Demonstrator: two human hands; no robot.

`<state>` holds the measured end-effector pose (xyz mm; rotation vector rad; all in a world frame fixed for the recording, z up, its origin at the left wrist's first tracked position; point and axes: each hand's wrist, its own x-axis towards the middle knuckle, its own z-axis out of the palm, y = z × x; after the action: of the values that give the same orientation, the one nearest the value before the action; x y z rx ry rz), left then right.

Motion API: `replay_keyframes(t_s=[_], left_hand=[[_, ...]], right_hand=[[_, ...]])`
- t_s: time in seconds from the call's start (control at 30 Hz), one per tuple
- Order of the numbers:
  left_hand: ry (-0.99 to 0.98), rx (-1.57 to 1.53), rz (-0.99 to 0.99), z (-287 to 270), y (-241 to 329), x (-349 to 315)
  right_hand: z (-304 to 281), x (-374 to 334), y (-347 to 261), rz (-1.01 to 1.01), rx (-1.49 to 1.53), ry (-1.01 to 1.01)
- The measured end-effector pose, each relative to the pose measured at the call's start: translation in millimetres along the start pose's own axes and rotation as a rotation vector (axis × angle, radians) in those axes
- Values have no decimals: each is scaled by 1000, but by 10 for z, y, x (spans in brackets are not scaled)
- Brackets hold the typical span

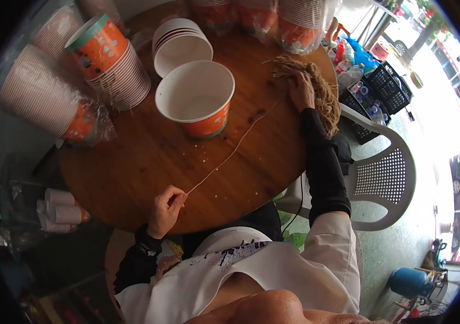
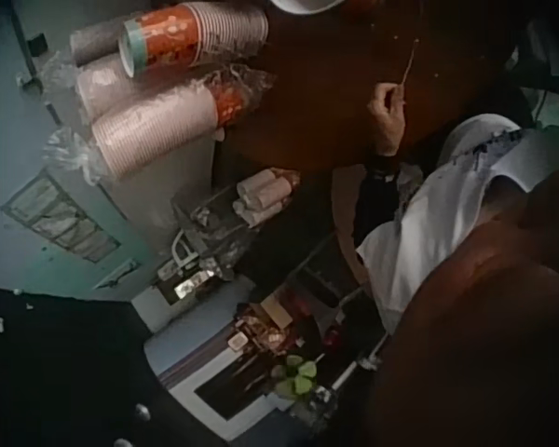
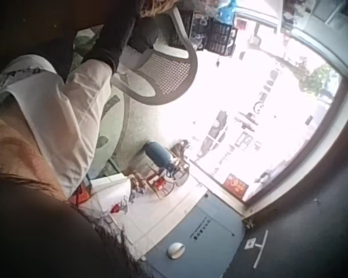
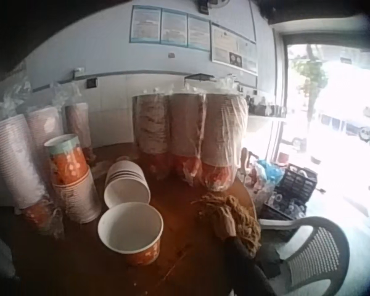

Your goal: Tying natural fiber strings to the rims of paper cups as part of a manual packaging or assembly process.

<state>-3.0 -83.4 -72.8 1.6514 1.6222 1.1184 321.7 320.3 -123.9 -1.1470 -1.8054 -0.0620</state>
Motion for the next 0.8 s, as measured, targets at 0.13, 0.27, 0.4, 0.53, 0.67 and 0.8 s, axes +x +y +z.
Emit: replay_keyframes(t_s=[0.13,0.27,0.4,0.53,0.67,0.8], left_hand=[[-1,8,32,22,177,36],[1,3,172,156,276,466],[67,-21,385,247,471,846],[119,-131,325,211,233,1053],[206,-114,270,136,-198,1085],[248,-272,177,98,-282,1195]], right_hand=[[-227,-151,-903,-3,167,56],[-779,-903,-2158,218,811,-417],[-982,-1029,-2611,416,1308,-767],[-773,-884,-2578,418,1245,-811],[-486,-573,-2597,183,952,-961],[-220,-362,-2701,-199,696,-856]])
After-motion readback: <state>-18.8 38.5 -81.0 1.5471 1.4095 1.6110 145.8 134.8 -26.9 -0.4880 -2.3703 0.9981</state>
